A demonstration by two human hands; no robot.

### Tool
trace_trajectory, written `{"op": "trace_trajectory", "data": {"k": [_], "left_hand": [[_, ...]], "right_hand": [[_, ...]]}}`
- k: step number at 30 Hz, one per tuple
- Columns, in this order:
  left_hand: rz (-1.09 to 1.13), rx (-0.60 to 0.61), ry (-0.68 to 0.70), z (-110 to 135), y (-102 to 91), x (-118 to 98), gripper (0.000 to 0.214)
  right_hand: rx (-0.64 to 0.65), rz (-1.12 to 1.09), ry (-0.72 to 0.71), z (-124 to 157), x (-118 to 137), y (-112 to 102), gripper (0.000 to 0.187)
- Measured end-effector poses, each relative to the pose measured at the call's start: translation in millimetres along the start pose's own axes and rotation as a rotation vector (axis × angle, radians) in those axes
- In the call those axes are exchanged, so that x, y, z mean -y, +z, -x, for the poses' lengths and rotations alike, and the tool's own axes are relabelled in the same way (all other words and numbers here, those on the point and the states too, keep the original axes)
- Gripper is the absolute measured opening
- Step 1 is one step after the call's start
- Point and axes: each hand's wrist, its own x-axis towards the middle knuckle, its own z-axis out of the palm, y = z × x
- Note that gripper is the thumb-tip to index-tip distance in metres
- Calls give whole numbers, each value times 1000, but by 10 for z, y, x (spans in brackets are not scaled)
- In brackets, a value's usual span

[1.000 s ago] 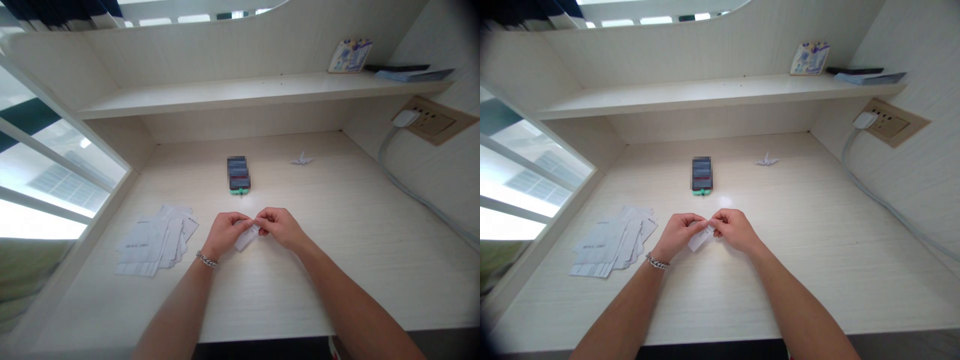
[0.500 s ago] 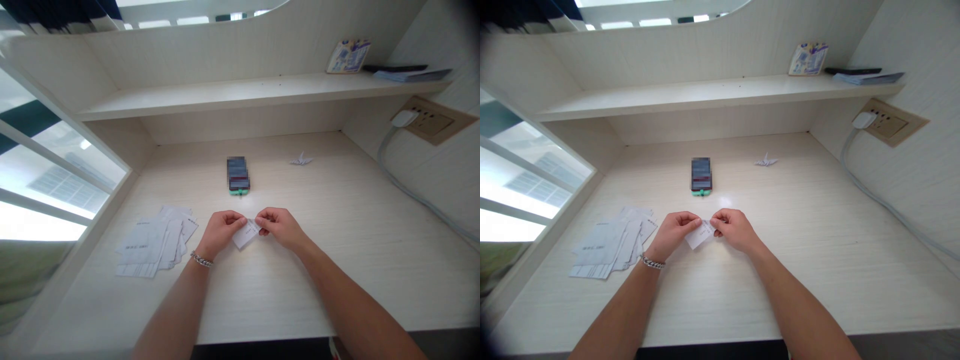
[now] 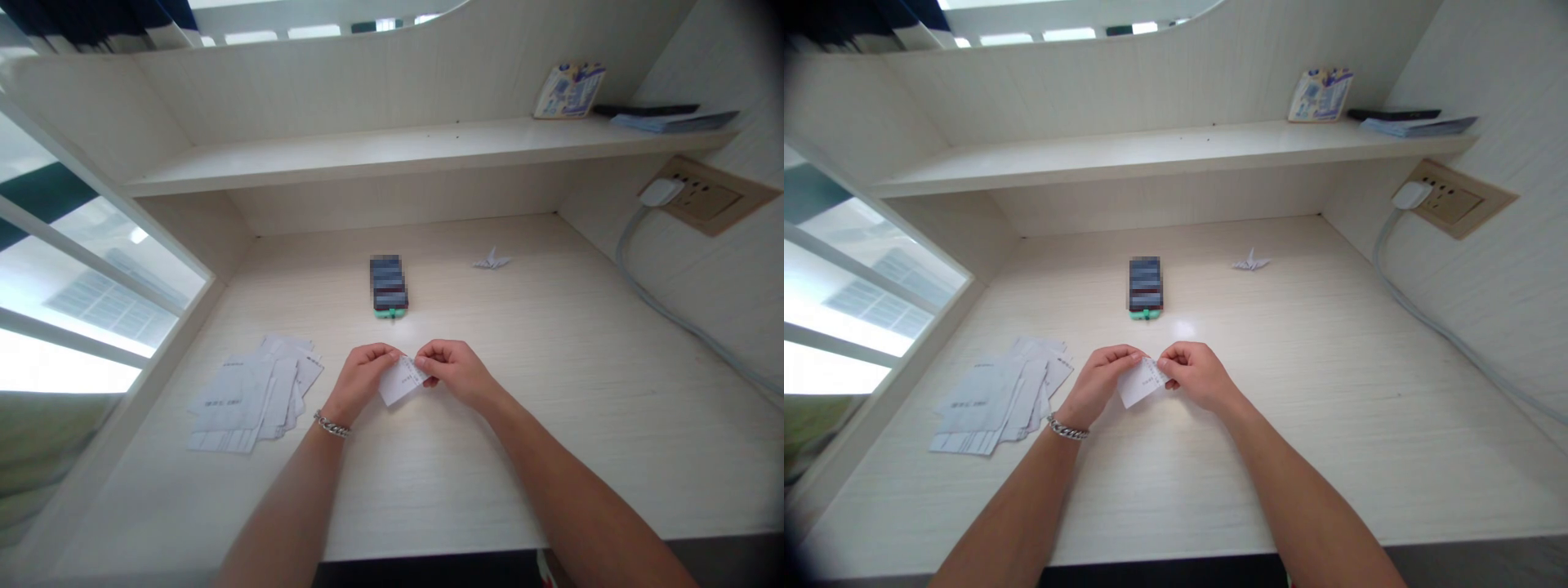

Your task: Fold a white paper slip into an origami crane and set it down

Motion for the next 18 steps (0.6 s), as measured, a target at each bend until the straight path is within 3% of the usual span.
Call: {"op": "trace_trajectory", "data": {"k": [4, 10, 18], "left_hand": [[3, -30, 35, 4, -15, -16, 29], [-241, -22, 113, 20, 33, 15, 28], [-425, -7, 166, 54, 84, -6, 24]], "right_hand": [[-19, -13, 12, -9, -17, -16, 24], [5, 14, -8, -13, -34, 3, 18], [-20, 383, -130, 13, -21, 22, 15]]}}
